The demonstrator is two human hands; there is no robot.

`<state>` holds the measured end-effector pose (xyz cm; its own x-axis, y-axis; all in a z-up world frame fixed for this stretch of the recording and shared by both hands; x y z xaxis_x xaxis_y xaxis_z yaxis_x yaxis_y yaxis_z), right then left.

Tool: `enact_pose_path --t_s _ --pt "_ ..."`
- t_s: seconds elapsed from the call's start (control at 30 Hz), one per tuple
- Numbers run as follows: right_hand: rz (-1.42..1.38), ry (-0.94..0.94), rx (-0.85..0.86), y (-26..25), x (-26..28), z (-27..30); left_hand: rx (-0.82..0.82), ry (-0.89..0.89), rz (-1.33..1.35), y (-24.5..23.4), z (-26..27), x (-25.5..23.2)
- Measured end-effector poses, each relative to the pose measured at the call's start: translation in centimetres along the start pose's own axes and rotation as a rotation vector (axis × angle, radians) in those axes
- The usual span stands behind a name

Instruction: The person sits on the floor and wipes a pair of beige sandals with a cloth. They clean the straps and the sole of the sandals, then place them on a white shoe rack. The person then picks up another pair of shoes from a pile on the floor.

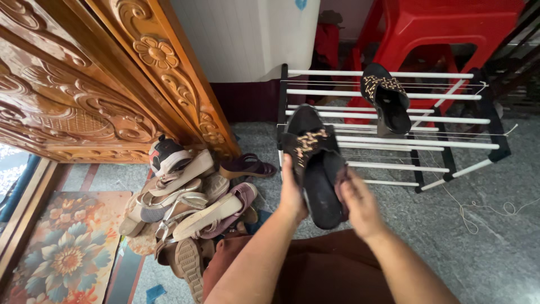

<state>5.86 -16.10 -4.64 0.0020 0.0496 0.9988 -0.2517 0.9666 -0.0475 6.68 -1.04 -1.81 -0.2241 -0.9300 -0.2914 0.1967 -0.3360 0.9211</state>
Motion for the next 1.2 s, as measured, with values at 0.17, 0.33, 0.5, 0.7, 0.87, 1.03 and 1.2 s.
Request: enact_pose_path --t_s 0.17,0.33,0.5,0.7,0.87,1.03,1.2 --pt "0.128 0.006 0.125 1.7 0.7 0.7 0.01 0.153 0.151 -0.8 0.0 -1.6" --pt "0.523 0.063 0.227 0.4 1.0 0.3 -0.118 0.269 0.223 -1.8 -0.7 -4.8" --pt "0.518 -0.216 0.051 -0.5 4.3 -0.1 -0.173 0.305 0.201 -2.6 -0.9 -4.7" --pt "0.441 -0.449 0.092 2.7 7.1 1.2 -0.106 0.228 0.155 -2.1 -1.6 -2.1" --pt "0.633 -0.511 -0.173 1.7 7.2 1.4 -0.151 0.011 -0.148 -1.2 -1.2 -0.8" --pt "0.614 -0.479 -0.38 -0.5 7.9 -0.8 -0.107 0.015 -0.452 -0.8 -0.8 -0.8" --pt "0.844 -0.386 -0.534 -1.8 7.7 -4.6 -0.163 0.13 -0.522 -2.5 -1.4 -2.0"
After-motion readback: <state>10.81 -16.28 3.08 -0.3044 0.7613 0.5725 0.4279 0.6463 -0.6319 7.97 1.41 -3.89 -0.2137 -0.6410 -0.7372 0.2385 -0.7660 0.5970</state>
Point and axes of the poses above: each hand's wrist, its own z-axis away from the middle knuckle, its own y-axis out of the palm, x = y × z, the point moved 7 cm from there along -z, towards the middle knuckle, and after that the axes turned 13 degrees about z, right-handed, at the moved point
